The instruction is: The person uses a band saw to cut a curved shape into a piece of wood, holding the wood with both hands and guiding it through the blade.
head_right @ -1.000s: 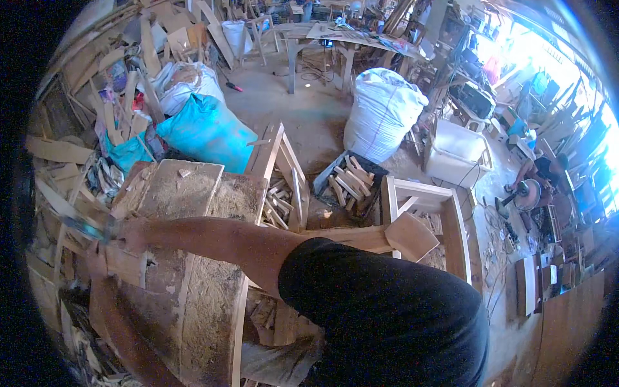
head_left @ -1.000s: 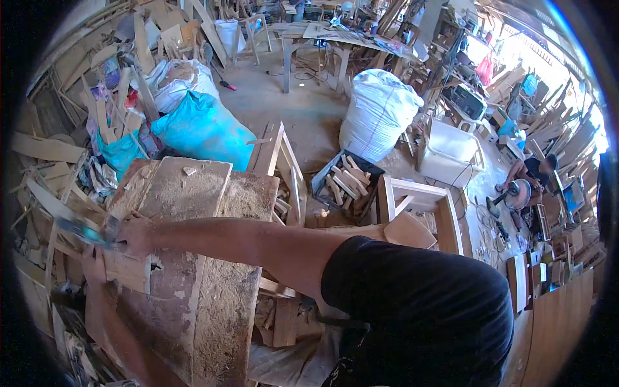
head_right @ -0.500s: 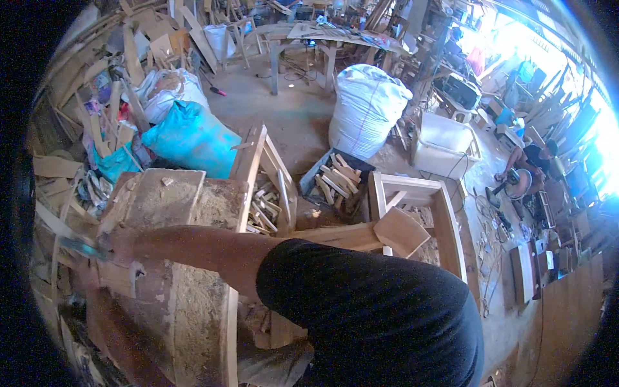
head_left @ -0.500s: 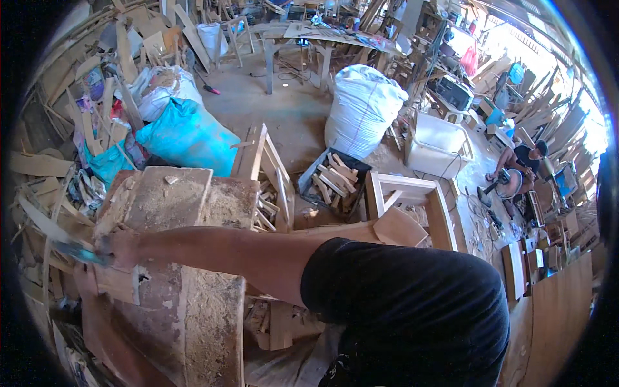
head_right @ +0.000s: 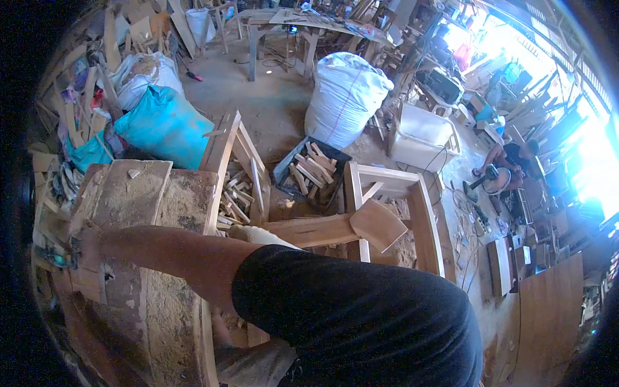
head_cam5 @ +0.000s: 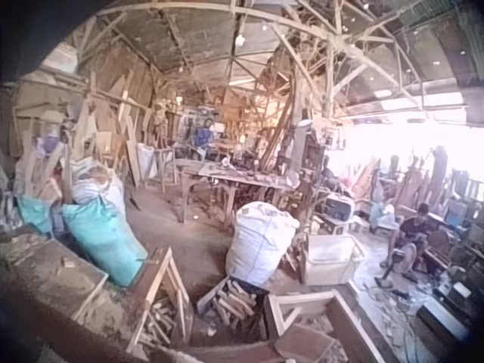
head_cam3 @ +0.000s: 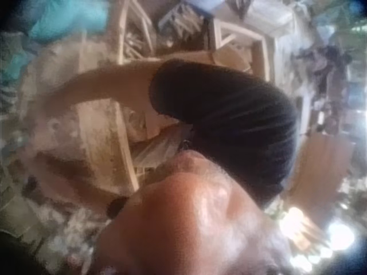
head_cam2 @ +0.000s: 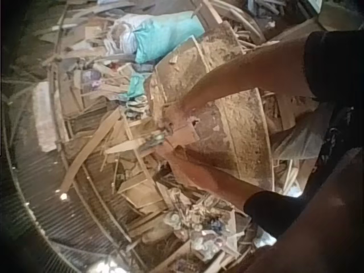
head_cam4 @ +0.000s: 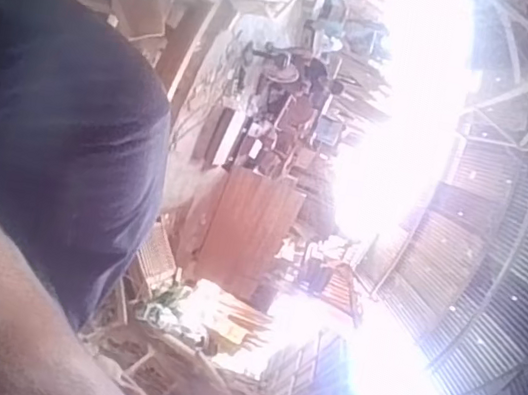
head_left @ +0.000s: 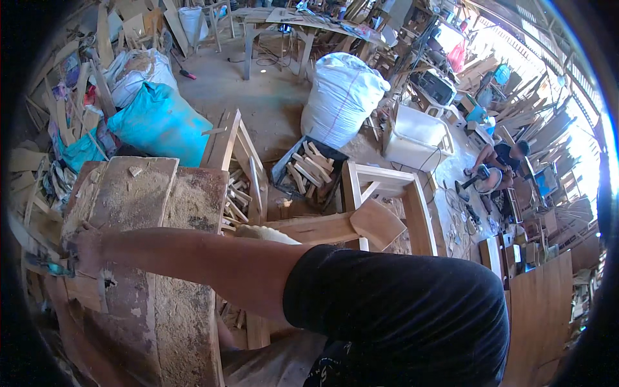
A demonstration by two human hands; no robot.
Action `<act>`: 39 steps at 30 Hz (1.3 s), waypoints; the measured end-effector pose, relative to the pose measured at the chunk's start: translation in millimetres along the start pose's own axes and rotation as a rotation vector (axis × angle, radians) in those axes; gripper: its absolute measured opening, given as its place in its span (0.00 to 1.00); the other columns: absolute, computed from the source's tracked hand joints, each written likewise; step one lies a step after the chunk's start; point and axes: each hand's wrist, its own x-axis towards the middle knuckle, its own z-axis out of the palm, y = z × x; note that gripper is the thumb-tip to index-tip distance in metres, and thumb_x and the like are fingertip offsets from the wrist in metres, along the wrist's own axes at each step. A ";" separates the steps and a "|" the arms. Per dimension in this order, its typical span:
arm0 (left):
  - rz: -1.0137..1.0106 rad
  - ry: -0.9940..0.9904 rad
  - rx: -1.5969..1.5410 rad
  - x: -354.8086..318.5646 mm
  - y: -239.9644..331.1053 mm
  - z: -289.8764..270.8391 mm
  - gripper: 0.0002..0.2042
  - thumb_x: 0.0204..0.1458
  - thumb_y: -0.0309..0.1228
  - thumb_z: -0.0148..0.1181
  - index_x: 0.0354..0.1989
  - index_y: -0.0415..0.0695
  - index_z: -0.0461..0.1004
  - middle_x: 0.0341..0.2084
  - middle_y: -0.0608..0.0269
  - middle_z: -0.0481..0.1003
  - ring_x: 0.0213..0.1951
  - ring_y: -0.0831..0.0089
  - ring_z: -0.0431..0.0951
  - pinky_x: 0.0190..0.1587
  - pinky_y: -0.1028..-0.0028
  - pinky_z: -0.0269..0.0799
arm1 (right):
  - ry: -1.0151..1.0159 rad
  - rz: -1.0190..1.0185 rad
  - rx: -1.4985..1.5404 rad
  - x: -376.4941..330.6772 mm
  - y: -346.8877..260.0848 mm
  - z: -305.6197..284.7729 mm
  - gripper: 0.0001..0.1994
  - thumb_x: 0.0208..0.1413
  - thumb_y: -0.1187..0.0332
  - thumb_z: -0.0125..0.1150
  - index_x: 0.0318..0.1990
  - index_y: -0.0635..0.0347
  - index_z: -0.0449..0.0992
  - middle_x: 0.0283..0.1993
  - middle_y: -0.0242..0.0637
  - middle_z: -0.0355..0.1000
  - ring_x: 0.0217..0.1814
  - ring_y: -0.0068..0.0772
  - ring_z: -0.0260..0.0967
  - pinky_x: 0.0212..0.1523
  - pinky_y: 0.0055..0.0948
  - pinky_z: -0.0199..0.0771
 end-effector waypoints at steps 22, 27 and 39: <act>0.141 0.329 -0.104 -36.8 -57.6 6.1 0.19 0.66 0.36 0.52 0.58 0.35 0.74 0.52 0.37 0.77 0.55 0.41 0.76 0.58 0.51 0.69 | 0.225 -0.064 0.360 -31.8 -48.3 -45.7 0.23 0.52 0.52 0.58 0.44 0.63 0.82 0.48 0.56 0.78 0.60 0.58 0.71 0.71 0.56 0.58; 0.113 0.153 -0.048 -31.0 -15.0 2.1 0.21 0.68 0.39 0.49 0.61 0.37 0.72 0.56 0.38 0.74 0.57 0.41 0.73 0.61 0.51 0.66 | 0.090 0.033 0.327 -30.6 -16.1 -46.8 0.28 0.50 0.45 0.62 0.44 0.64 0.82 0.47 0.57 0.79 0.54 0.59 0.75 0.62 0.54 0.67; 0.114 -0.024 0.067 -49.6 -16.7 -23.3 0.26 0.70 0.46 0.44 0.67 0.41 0.68 0.65 0.39 0.67 0.64 0.40 0.68 0.68 0.50 0.60 | 0.065 0.015 0.345 -30.1 -15.2 -48.3 0.31 0.46 0.42 0.69 0.48 0.61 0.82 0.46 0.54 0.80 0.51 0.57 0.77 0.54 0.51 0.75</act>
